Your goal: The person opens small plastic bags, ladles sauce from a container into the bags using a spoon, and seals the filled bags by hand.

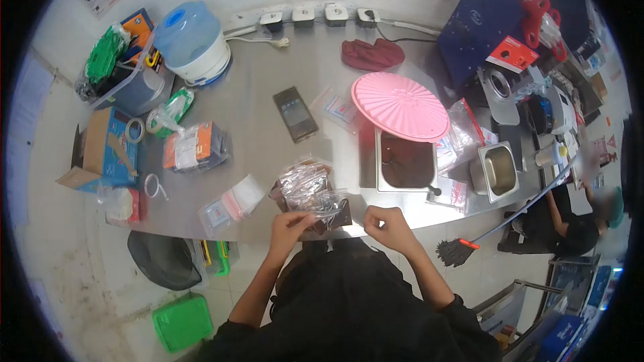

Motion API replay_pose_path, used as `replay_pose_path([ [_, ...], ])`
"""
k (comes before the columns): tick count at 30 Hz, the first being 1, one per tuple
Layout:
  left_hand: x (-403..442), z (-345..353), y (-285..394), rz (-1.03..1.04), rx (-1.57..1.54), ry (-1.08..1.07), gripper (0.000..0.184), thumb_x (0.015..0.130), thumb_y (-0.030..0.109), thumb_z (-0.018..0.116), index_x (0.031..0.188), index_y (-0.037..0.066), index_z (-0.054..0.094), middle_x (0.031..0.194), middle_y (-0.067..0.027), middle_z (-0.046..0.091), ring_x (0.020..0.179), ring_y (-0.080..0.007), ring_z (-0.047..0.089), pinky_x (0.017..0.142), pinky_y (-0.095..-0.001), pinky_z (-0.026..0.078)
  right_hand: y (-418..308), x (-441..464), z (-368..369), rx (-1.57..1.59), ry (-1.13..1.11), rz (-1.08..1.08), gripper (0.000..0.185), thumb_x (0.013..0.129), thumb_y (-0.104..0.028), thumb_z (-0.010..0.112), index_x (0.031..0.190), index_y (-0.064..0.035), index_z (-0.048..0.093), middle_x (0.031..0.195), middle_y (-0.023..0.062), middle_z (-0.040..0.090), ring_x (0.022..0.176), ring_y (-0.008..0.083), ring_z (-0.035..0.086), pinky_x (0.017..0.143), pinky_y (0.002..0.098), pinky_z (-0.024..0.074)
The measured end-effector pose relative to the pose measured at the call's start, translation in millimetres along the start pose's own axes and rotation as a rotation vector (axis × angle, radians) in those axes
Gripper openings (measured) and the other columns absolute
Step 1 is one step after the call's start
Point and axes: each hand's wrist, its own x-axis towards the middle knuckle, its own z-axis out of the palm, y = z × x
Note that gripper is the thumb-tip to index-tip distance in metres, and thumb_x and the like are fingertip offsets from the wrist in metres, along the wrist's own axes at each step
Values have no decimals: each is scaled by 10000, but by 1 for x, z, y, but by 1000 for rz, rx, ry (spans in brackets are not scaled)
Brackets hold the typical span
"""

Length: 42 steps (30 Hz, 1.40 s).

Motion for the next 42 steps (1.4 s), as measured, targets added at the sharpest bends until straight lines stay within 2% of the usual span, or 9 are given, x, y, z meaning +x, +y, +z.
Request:
replay_pose_path([
  [8,3,12,-20,-225,-195,-160,204,856,203,620,944,23,653,793,1,623,683,-36,516,573,-173,393,11,24,61,-386,105,-344,431,711,-150,726,1069,-37,514,999,157,584,905,304,583,711,334,456],
  [11,1,-5,-14,-178,-146,-122,198,861,210,611,954,40,649,799,17,624,710,-45,532,590,-178,405,17,29,52,-96,-428,154,483,705,-192,734,1109,-49,510,990,142,606,927,318,585,818,383,422],
  [13,5,-25,-16,-142,-107,-80,200,859,218,612,963,50,646,797,28,625,726,-53,545,597,-184,415,27,41,51,-140,-491,186,461,725,-177,706,1125,-73,501,1021,150,597,969,337,559,848,420,392],
  [15,18,-54,-33,253,384,314,241,796,207,652,998,76,637,886,-52,645,841,-197,590,707,-286,444,28,44,57,-188,-549,228,442,745,-162,677,1141,-96,491,1052,159,587,1012,356,533,879,456,363],
  [17,29,-82,-36,368,930,587,267,759,208,660,995,86,641,1016,-76,617,1029,-254,527,838,-381,403,21,40,73,-448,186,-190,476,751,-178,670,1195,-164,501,1230,152,484,1121,358,458,891,449,362],
  [18,34,-86,-32,370,929,591,267,759,208,660,995,86,641,1016,-76,617,1029,-254,527,838,-381,403,37,38,81,-347,163,-181,542,750,-287,678,1255,-258,484,1364,121,351,1244,366,334,940,495,325],
  [22,46,-101,-35,308,1181,768,271,745,235,668,1004,158,669,1129,-10,577,1128,-242,440,903,-456,313,49,32,111,-677,-96,-404,615,733,-475,658,1295,-348,441,1439,116,265,1322,395,214,924,698,206],
  [36,75,-127,-33,140,1047,647,190,734,288,675,887,178,701,935,45,604,978,-186,505,833,-414,283,50,76,144,-803,31,-355,669,679,-387,706,1291,-379,437,1454,135,226,1339,386,178,933,694,184],
  [42,75,-130,-31,467,1192,770,130,780,229,651,885,171,700,1016,55,626,1001,-156,504,861,-407,257,36,59,113,-622,-8,-374,610,741,-382,649,1307,-282,444,1443,165,221,1338,378,191,942,685,171],
])
